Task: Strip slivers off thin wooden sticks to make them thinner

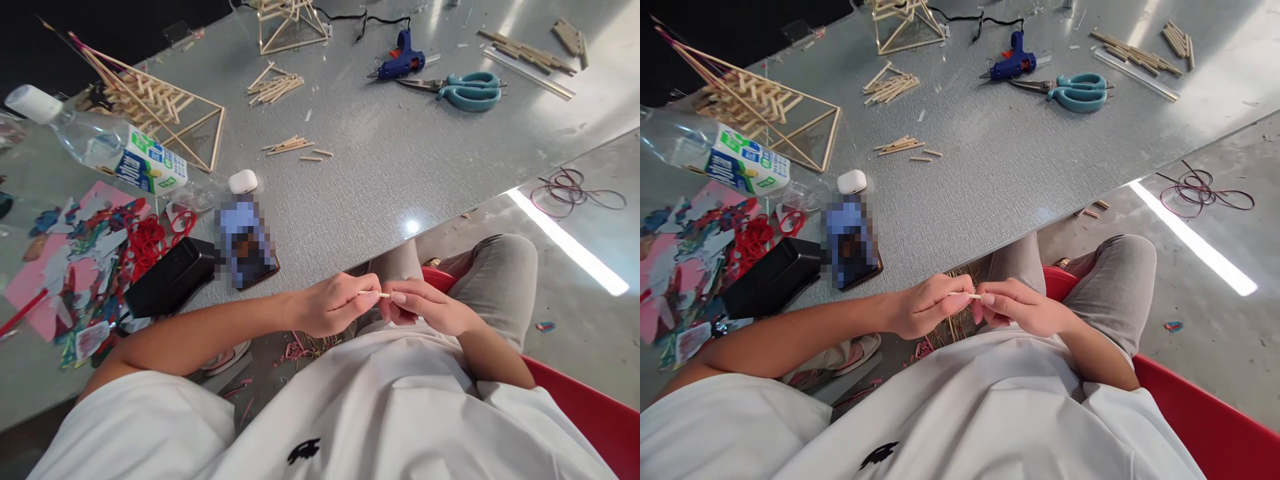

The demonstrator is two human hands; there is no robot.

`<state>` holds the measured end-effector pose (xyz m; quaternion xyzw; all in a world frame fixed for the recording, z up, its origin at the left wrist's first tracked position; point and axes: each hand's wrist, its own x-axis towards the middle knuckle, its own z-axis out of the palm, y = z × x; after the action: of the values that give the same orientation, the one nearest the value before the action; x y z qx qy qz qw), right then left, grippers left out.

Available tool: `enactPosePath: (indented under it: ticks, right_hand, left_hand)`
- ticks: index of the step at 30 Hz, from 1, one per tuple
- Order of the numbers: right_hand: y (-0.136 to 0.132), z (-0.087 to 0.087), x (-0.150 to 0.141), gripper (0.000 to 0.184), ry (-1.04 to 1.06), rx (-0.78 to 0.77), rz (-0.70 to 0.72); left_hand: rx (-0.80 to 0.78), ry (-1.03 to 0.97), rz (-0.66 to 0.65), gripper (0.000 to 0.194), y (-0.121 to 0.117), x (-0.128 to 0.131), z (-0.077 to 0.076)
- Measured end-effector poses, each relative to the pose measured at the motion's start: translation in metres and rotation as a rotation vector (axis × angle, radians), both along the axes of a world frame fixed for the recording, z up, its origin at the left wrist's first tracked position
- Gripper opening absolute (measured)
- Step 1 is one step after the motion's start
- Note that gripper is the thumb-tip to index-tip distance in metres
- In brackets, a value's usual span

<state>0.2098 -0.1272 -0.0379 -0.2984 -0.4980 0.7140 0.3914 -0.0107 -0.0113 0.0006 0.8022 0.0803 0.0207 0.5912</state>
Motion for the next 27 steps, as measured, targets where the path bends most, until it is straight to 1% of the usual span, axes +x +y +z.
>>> enactPosePath:
  ticks: [3, 5, 8, 10, 11, 14, 16, 20, 23, 25, 27]
  right_hand:
    - [0.000, -0.001, -0.006, 0.051, -0.134, 0.034, -0.121]
    - [0.000, -0.002, -0.010, 0.052, -0.160, 0.051, -0.170]
    - [0.000, -0.004, -0.012, 0.049, -0.168, 0.090, -0.218]
    - [-0.001, -0.005, -0.012, 0.044, -0.249, 0.186, -0.277]
    - [-0.001, -0.006, -0.012, 0.041, -0.309, 0.264, -0.309]
    - [-0.001, -0.006, -0.010, 0.030, -0.482, 0.554, -0.373]
    - [0.000, -0.005, -0.009, 0.023, -0.554, 0.703, -0.388]
    - [0.000, -0.002, -0.008, 0.018, -0.672, 0.827, -0.396]
    - [-0.002, 0.002, -0.004, 0.016, -0.792, 0.908, -0.379]
    - [-0.004, 0.005, 0.001, 0.020, -0.863, 0.965, -0.360]
    - [-0.004, 0.006, 0.006, 0.024, -0.916, 1.003, -0.347]
  left_hand:
    - [0.140, -0.052, 0.046, 0.030, -0.004, 0.000, -0.003]
    - [0.220, -0.093, 0.078, 0.026, -0.007, 0.000, -0.006]
    - [0.293, -0.148, 0.115, 0.023, -0.009, 0.000, -0.008]
    - [0.319, -0.178, 0.128, 0.021, -0.009, 0.001, -0.008]
    - [0.320, -0.182, 0.128, 0.021, -0.008, 0.001, -0.008]
    - [0.251, -0.155, 0.099, 0.023, -0.007, 0.002, -0.005]
    - [0.173, -0.125, 0.082, 0.024, -0.007, 0.003, -0.002]
    - [0.047, -0.025, 0.084, 0.027, -0.005, 0.003, 0.003]
    - [-0.018, 0.062, 0.087, 0.032, -0.005, 0.003, 0.003]
    - [-0.025, 0.043, 0.086, 0.033, -0.005, 0.002, 0.002]
    - [-0.006, -0.027, 0.082, 0.033, -0.005, 0.002, 0.000]
